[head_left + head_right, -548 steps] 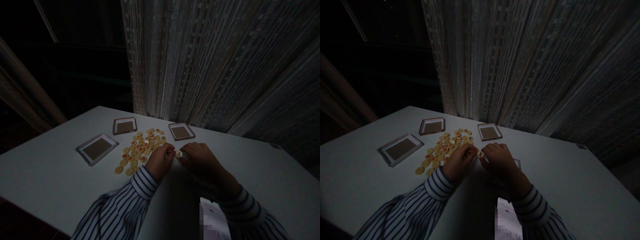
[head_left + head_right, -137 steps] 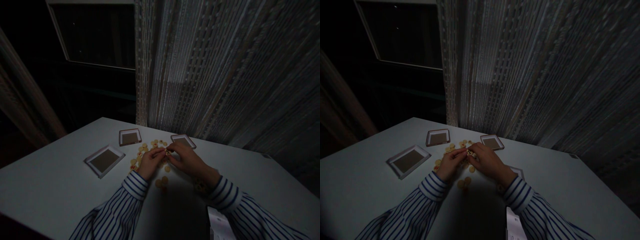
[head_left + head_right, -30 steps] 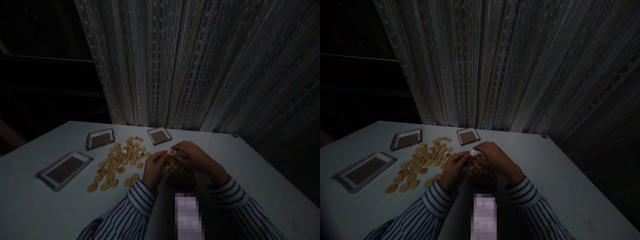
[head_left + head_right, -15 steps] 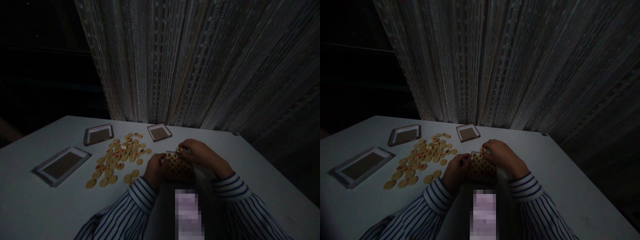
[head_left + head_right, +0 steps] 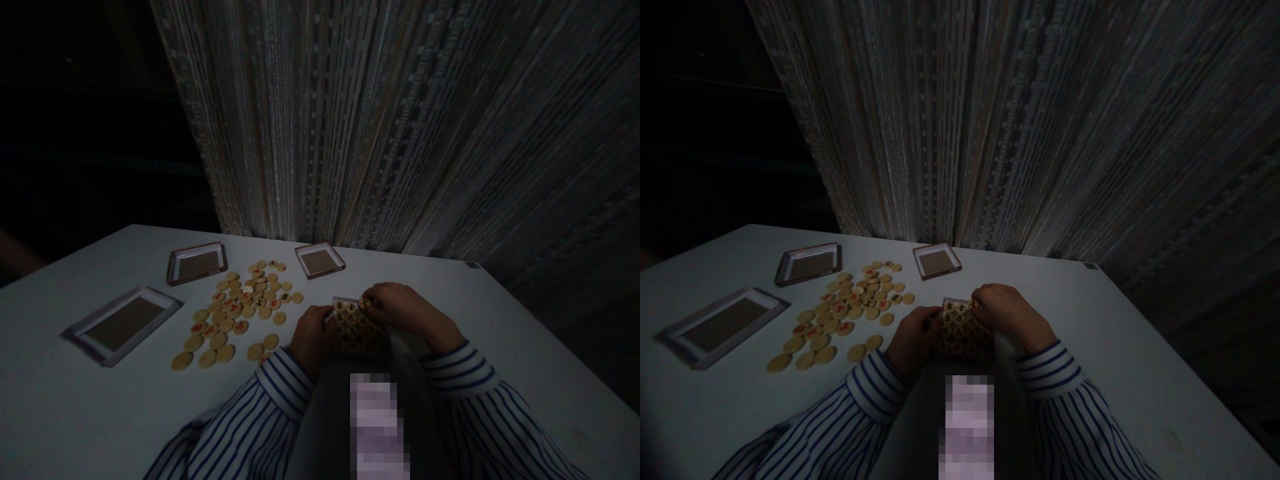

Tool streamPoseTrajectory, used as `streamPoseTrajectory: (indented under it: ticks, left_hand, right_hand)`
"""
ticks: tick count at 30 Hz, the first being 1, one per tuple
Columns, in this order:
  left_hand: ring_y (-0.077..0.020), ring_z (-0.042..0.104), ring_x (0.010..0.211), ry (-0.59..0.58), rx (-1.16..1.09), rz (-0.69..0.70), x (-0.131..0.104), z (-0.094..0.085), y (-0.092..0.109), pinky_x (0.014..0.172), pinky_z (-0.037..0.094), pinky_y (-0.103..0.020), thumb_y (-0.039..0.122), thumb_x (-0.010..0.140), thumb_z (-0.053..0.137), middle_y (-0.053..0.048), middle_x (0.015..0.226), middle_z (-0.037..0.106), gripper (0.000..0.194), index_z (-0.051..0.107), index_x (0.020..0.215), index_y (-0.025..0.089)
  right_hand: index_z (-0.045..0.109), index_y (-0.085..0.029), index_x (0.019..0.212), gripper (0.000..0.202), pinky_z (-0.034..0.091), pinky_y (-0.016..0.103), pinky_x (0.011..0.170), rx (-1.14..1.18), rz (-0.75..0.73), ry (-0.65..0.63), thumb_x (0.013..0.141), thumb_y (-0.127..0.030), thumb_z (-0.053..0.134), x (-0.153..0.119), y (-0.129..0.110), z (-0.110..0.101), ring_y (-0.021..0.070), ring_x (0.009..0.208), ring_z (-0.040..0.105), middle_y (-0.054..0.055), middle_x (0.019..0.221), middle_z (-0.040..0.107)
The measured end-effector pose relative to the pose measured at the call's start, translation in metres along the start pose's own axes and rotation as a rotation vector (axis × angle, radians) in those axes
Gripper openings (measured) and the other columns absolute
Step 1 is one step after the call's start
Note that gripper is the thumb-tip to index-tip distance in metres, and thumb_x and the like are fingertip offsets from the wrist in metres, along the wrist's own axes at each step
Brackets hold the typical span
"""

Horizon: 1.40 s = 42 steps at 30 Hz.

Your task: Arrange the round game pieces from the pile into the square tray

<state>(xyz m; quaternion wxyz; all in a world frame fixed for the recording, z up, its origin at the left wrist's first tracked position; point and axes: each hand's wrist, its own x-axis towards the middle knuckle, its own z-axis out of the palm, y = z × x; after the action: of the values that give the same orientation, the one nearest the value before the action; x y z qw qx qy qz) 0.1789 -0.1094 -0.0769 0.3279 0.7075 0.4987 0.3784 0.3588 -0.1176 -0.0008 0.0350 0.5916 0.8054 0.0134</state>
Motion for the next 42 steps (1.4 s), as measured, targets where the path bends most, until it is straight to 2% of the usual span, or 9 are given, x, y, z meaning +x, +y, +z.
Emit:
streamPoseTrajectory:
  ticks: [18, 24, 42]
  left_hand:
    - [-0.0208, 0.058, 0.080, -0.009, -0.011, 0.012, -0.001, -0.001, 0.000, 0.074, 0.042, -0.030, 0.020, 0.072, 0.051, -0.008, 0.081, 0.066, 0.024, 0.069, 0.088, 0.019]
    - [-0.0216, 0.058, 0.080, -0.020, 0.037, 0.024, -0.001, -0.001, 0.001, 0.073, 0.042, -0.031, 0.021, 0.074, 0.050, -0.011, 0.085, 0.066, 0.026, 0.068, 0.092, 0.016]
    - [-0.0177, 0.059, 0.085, -0.078, 0.209, 0.042, -0.001, -0.002, 0.001, 0.076, 0.045, -0.029, 0.019, 0.079, 0.047, -0.008, 0.092, 0.066, 0.027, 0.064, 0.099, 0.016]
  right_hand:
    - [0.064, -0.019, 0.089, 0.025, 0.040, 0.028, 0.060, -0.077, 0.039, -0.078, 0.081, -0.027, 0.042, 0.004, -0.001, 0.010, 0.0217, 0.078, 0.062, 0.009, 0.086, 0.067]
    - [0.064, -0.019, 0.091, 0.028, 0.041, 0.030, 0.060, -0.087, 0.044, -0.087, 0.083, -0.029, 0.040, 0.004, -0.003, 0.011, 0.0238, 0.079, 0.063, 0.011, 0.085, 0.067]
    - [0.063, -0.019, 0.092, 0.028, 0.042, 0.031, 0.065, -0.126, 0.077, -0.128, 0.084, -0.030, 0.038, 0.003, -0.007, 0.012, 0.0245, 0.083, 0.062, 0.011, 0.089, 0.066]
